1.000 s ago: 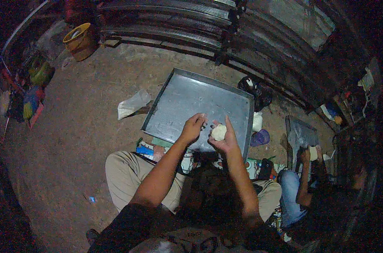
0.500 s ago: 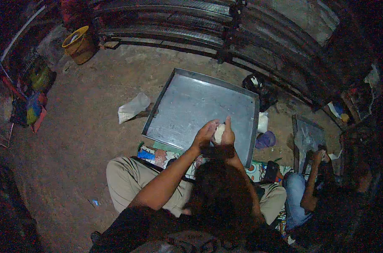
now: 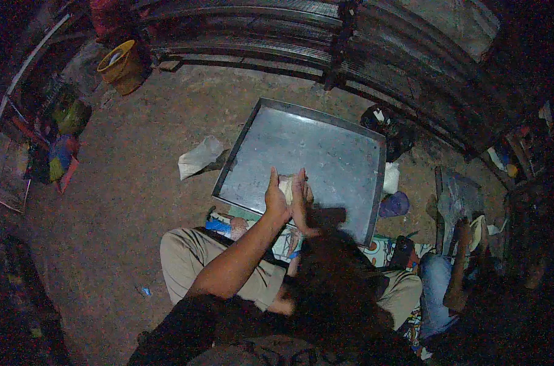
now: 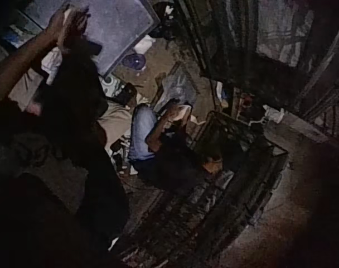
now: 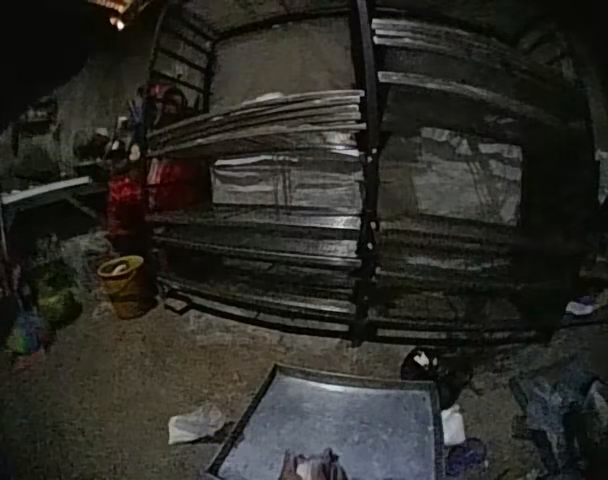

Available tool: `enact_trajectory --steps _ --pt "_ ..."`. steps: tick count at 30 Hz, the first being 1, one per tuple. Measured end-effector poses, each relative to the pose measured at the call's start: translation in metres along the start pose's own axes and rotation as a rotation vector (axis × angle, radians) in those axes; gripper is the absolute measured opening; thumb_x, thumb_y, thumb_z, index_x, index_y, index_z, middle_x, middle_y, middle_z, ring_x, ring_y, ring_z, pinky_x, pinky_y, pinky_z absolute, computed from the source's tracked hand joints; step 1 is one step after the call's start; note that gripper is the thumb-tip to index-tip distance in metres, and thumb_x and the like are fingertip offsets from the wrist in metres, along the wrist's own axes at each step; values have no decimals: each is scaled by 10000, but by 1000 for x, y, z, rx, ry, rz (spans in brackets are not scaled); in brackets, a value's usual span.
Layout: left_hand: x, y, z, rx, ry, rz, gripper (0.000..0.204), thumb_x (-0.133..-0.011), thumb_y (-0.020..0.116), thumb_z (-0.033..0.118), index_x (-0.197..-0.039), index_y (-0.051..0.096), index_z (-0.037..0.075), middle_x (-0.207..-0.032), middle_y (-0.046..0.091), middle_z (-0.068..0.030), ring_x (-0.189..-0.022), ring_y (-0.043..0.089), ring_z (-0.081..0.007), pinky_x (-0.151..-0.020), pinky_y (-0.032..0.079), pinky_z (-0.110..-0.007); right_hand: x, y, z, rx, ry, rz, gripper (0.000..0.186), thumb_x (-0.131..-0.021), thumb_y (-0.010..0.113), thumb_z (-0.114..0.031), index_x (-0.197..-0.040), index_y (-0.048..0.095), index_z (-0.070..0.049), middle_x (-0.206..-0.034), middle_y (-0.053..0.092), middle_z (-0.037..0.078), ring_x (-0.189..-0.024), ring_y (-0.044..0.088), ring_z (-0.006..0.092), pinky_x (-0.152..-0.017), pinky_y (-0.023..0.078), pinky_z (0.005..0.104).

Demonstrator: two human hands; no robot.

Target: The person prepares dough by kneading and shaping it by hand on a tray.

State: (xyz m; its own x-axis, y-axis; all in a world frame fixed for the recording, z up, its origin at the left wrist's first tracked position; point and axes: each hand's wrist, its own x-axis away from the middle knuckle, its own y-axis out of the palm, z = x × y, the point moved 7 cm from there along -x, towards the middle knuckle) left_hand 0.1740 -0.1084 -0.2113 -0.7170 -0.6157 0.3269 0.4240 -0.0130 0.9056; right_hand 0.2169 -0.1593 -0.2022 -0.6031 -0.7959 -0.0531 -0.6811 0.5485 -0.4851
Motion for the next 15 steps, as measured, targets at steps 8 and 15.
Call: enact_trajectory --steps 8,15 --pt "2 10 9 -98 60 124 347 -964 582 416 -780 477 142 -685 533 -47 -557 494 -185 -555 454 -343 0 -69 -50 -103 -201 273 509 -1047 287 -333 -1415 442 -17 -1424 436 267 -1324 415 405 -1115 302 458" --pt "24 55 28 -1283 591 -43 375 -1035 412 355 -874 577 59 -874 598 -130 -802 561 -236 -767 420 -359 1 -36 -31 -796 151 -38 623 -1031 314 -529 -1281 513 6 -1234 561 131 -1134 527 235 -1000 388 334"
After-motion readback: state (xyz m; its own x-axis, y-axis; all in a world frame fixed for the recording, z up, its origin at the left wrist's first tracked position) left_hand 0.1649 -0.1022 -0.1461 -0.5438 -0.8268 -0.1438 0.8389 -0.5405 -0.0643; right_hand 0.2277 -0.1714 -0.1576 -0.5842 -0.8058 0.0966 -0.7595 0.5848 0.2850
